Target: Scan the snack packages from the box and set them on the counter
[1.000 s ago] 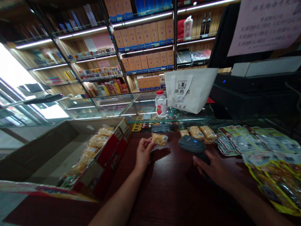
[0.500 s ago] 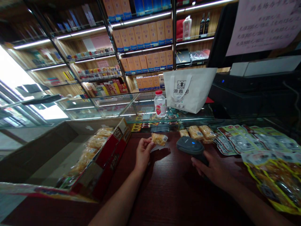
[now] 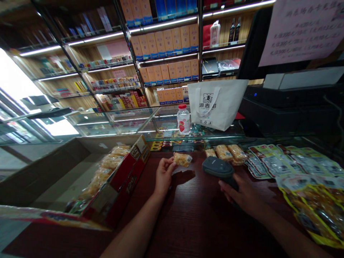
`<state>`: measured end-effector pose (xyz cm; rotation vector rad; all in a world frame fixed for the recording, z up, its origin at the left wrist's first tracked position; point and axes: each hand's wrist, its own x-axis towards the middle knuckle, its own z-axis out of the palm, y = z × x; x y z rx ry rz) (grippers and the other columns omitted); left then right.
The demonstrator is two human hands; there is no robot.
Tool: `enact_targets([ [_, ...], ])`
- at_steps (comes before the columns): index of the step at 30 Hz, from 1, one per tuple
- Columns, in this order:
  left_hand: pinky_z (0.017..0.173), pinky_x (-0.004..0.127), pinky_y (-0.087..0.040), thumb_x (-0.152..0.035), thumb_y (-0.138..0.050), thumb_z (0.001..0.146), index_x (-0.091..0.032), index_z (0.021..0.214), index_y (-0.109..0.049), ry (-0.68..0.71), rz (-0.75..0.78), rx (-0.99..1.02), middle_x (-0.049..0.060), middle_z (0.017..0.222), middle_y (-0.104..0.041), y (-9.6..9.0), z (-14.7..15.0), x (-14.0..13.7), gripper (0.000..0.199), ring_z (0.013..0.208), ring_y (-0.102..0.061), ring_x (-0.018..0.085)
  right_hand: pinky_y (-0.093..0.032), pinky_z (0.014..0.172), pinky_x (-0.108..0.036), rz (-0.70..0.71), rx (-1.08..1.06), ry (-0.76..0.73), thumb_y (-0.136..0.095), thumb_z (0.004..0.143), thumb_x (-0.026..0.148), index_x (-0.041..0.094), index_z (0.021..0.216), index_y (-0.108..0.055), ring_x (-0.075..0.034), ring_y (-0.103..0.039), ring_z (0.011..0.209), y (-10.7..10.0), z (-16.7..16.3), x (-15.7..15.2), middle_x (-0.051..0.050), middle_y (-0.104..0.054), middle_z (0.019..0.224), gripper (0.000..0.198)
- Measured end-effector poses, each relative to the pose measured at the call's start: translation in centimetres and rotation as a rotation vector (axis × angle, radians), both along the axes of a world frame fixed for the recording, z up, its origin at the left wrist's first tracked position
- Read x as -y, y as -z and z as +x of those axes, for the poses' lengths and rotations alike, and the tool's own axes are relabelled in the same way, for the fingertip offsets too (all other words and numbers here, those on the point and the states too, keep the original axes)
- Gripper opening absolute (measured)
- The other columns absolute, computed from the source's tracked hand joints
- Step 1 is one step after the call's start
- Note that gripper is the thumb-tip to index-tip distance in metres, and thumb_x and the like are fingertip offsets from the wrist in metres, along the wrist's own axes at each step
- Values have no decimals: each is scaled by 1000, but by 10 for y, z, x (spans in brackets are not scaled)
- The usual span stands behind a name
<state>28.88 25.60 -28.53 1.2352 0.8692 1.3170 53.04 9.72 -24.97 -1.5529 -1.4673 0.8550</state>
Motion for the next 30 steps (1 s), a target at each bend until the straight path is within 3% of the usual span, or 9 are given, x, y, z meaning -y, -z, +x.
enact_targets([
  [5,88,40,-55,-39,-71,77,-19,81,-49,-80,107,-56,13,115,-69,-7,-1,7,30,108,-67,25,-44,51,-28,-63,-20,56,-50,90,58,22,77,-55,-17,-57,46,6,0,0,3,-60,50,39],
  [9,93,38,-53,-32,-63,86,-19,91,-53,-220,332,-158,12,116,-68,-34,-12,25,17,108,-66,22,-43,48,-27,-82,-48,87,-49,87,60,22,76,-56,-17,-55,43,13,-1,-1,3,-58,47,40],
  [12,93,36,-53,-30,-60,89,-20,98,-55,-402,486,-225,10,116,-67,-73,-32,39,15,109,-65,21,-42,46,-26,-101,-74,98,-49,86,62,23,74,-55,-17,-54,42,17,-2,-1,3,-57,45,41],
  [16,82,32,-57,-31,-61,88,-20,106,-55,-582,574,-329,5,101,-68,-140,-82,40,22,91,-68,17,-42,46,-26,-74,-78,78,-48,86,61,23,70,-55,-16,-53,40,18,-4,-1,4,-55,43,41],
  [18,78,33,-58,-34,-61,87,-20,108,-55,-605,532,-400,4,96,-68,-170,-117,30,26,84,-68,16,-43,45,-26,-64,-78,97,-48,86,60,24,68,-55,-16,-53,39,16,-5,-1,4,-54,42,41],
  [20,75,32,-59,-36,-62,86,-19,108,-55,-582,390,-481,4,92,-69,-190,-153,18,29,78,-68,15,-42,43,-26,-62,-77,127,-48,85,60,24,67,-55,-16,-53,39,15,-7,0,4,-54,41,41],
  [23,68,32,-58,-36,-67,80,-14,97,-57,-490,122,-556,4,79,-69,-196,-197,4,29,68,-68,16,-41,42,-27,-60,-123,131,-48,85,63,24,68,-55,-16,-52,39,17,-6,-1,3,-54,42,43],
  [26,61,32,-58,-34,-75,71,-14,88,-55,-454,-84,-575,2,67,-66,-183,-219,-1,33,60,-66,17,-41,43,-29,-44,-176,98,-51,85,66,23,70,-57,-17,-51,39,22,-4,-3,2,-55,42,46],
  [30,63,32,-55,-38,-72,69,-16,80,-53,-458,-156,-726,2,67,-64,-159,-226,0,31,64,-66,19,-38,44,-29,-44,-221,79,-52,84,68,22,71,-58,-17,-50,39,29,0,-6,2,-55,43,49],
])
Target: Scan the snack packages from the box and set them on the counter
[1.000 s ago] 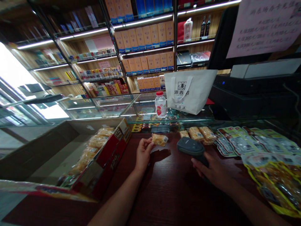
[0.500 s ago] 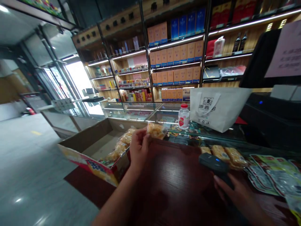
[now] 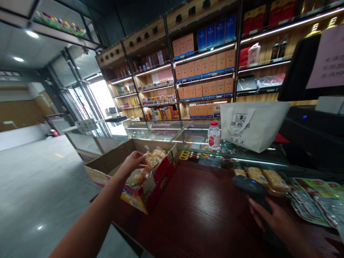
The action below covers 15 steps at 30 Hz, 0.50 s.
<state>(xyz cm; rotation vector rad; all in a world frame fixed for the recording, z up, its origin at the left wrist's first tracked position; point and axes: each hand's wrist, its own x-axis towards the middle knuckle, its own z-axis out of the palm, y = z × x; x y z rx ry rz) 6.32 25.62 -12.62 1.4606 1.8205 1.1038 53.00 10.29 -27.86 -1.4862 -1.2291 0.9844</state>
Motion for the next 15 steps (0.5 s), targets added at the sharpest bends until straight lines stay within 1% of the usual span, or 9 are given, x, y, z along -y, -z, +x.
enact_targets([
  [2,63,30,-52,-37,-67,71,-17,74,-55,-44,13,-276,3,68,-65,7,0,-1,24,69,-66,21,-37,43,-28,-10,-33,-8,-53,84,70,22,72,-57,-16,-48,39,2,1,-1,2,-54,44,50],
  [4,65,30,-48,-35,-62,74,-18,70,-56,-76,6,-555,5,72,-67,10,-1,-2,19,73,-65,22,-37,43,-28,-14,-60,-17,-53,84,70,22,72,-57,-16,-47,39,4,3,-2,2,-54,45,50],
  [6,67,30,-47,-35,-58,78,-18,71,-58,-59,-50,-705,7,76,-68,9,-1,-1,18,77,-65,24,-37,43,-27,-7,-88,-18,-55,83,71,22,73,-56,-15,-47,40,5,4,-2,2,-55,48,50],
  [8,71,31,-47,-36,-56,80,-18,76,-60,-30,-57,-771,10,82,-70,6,2,2,19,82,-65,26,-37,42,-26,9,-119,-8,-58,81,71,21,78,-58,-14,-47,40,5,3,-3,2,-58,53,50],
  [9,75,33,-48,-37,-56,80,-18,80,-62,-24,-4,-798,11,87,-70,3,6,4,20,87,-65,28,-37,41,-26,19,-132,0,-59,81,70,20,80,-58,-13,-47,40,5,3,-3,2,-58,55,50],
  [10,82,36,-48,-37,-56,81,-17,86,-63,-22,90,-821,13,93,-70,1,13,8,22,94,-64,29,-36,41,-25,31,-147,8,-60,81,69,19,82,-58,-13,-47,40,4,3,-3,2,-58,56,50],
  [12,94,41,-45,-39,-53,84,-16,99,-63,-20,348,-816,15,105,-68,-5,34,16,29,105,-60,31,-37,39,-24,52,-192,33,-63,81,67,18,84,-59,-12,-48,40,1,2,-4,2,-58,58,49],
  [14,99,43,-43,-41,-50,87,-17,105,-63,28,559,-720,13,110,-67,-6,64,23,33,109,-58,30,-37,38,-23,75,-270,74,-67,80,64,18,87,-60,-12,-48,41,-2,2,-7,2,-59,60,47],
  [15,99,43,-43,-42,-49,88,-19,105,-64,83,616,-648,11,111,-67,-3,81,25,32,108,-58,29,-37,37,-22,87,-309,92,-69,79,62,17,87,-60,-12,-48,41,-4,4,-8,2,-58,59,47],
])
